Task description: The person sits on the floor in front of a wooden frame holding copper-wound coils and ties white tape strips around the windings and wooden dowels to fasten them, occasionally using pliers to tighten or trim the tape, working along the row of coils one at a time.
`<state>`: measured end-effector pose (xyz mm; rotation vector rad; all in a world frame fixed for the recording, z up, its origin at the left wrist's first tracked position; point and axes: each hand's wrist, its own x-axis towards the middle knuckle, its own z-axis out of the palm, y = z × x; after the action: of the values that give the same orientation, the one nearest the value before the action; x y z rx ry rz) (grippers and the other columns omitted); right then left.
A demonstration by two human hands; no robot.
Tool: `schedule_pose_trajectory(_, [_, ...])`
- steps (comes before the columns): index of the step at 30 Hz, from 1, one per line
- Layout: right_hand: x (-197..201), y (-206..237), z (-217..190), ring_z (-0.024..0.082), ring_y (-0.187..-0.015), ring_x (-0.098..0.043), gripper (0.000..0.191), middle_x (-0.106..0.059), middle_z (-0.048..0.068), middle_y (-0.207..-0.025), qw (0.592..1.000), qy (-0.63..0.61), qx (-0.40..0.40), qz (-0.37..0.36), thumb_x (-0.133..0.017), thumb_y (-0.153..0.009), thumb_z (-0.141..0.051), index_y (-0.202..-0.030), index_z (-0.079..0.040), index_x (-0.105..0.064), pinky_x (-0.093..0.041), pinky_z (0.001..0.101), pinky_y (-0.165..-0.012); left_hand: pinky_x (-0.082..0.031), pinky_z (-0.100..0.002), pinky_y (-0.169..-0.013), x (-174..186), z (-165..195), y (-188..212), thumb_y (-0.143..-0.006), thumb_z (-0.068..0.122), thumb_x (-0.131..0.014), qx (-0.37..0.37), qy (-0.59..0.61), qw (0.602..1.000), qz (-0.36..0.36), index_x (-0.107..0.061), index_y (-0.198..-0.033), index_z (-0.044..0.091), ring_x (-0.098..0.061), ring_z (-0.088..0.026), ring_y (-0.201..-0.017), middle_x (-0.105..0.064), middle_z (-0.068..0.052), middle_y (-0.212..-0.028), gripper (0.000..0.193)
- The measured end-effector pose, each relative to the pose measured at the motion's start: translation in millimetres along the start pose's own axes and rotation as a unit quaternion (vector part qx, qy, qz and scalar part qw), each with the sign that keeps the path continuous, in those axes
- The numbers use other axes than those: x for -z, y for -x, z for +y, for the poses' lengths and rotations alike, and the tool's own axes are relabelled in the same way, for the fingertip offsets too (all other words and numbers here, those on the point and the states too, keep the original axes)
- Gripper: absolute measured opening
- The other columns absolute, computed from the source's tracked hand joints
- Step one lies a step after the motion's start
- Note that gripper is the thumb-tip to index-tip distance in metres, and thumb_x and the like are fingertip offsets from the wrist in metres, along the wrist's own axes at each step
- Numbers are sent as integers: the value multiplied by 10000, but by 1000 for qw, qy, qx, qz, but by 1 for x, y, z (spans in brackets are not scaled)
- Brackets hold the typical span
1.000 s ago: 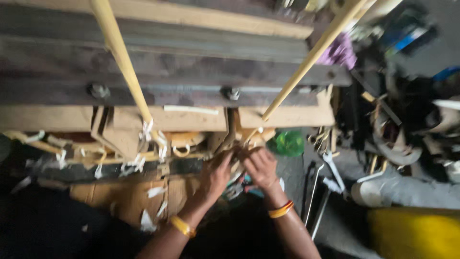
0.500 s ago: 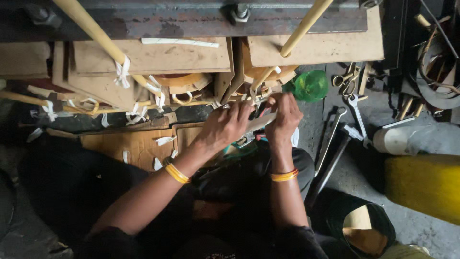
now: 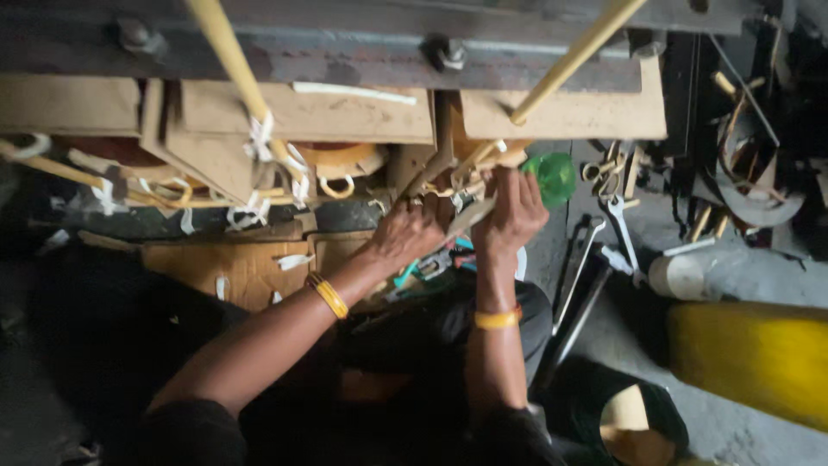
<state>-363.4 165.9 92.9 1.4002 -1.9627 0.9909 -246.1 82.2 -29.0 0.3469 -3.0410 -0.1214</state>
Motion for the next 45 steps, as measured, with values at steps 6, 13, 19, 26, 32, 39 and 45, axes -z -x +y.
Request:
schedule_pose_trajectory(6, [19, 55, 2, 330, -819, -644, 255, -654, 122, -883, 986, -83, 71, -128, -776, -846, -216, -937, -36, -619, -514, 421, -695, -572, -410, -600, 25, 7, 13, -920, 200, -628, 101, 148, 949, 258, -652, -1047, 49, -717, -299, -827, -708, -151, -966, 199])
schedule_pose_trajectory(13, [-23, 162, 32, 369, -1052, -621, 332, -661, 201, -1137, 874, -211, 47, -435, -631, -921, -191, -1201, -11, -637, -498, 430, -894, -548, -384, -515, 65, 46, 4, -1013, 294, -624, 266, 339, 848, 309, -614, -1163, -7, -698, -309, -641, -693, -201, -898, 337])
schedule_pose_trajectory(19, [-72, 201, 22, 247, -1162, -580, 284, -659, 128, -1168, 765, -137, 12, -629, -513, -1015, -297, -1193, -105, -625, -437, 389, -1072, -563, -366, -526, 78, 51, -8, -920, 302, -729, 292, 498, 717, 390, -708, -1014, 28, -717, -228, -659, -752, -118, -807, 290])
schedule_pose_trajectory(26, [-56, 186, 32, 281, -1008, -645, 230, -698, 123, -1019, 789, -88, 405, -453, -584, -833, -216, -1008, -98, -676, -501, 446, -922, -542, -336, -578, 56, 47, -2, -970, 163, -698, 297, 630, 639, 325, -774, -1069, 33, -629, -157, -571, -672, -143, -651, 181])
schedule_pose_trajectory(32, [7, 147, 69, 326, -779, -690, 142, -684, 121, -838, 750, 67, 372, -543, -644, -879, -166, -961, -52, -665, -552, 478, -648, -522, -326, -602, 47, 44, 3, -981, 138, -672, 274, 542, 702, 372, -771, -1112, 35, -694, -150, -680, -746, -156, -824, 193])
schedule_pose_trajectory(39, [36, 49, 112, 418, -1016, -676, 380, -688, 231, -1112, 828, -61, 44, -555, -649, -989, -284, -1229, 8, -606, -527, 485, -848, -644, -282, -833, 15, 55, -12, -1056, 172, -611, 184, 816, 435, 332, -754, -1015, -22, -713, -130, -909, -752, -60, -974, 244])
schedule_pose_trajectory(45, [22, 11, 70, 388, -1133, -666, 421, -680, 238, -1210, 834, -140, -46, -532, -664, -986, -220, -1335, -1, -577, -510, 431, -939, -504, -240, -733, 1, 54, -19, -1007, 141, -670, 197, 899, 283, 271, -707, -965, -18, -586, -106, -800, -718, -62, -938, 168])
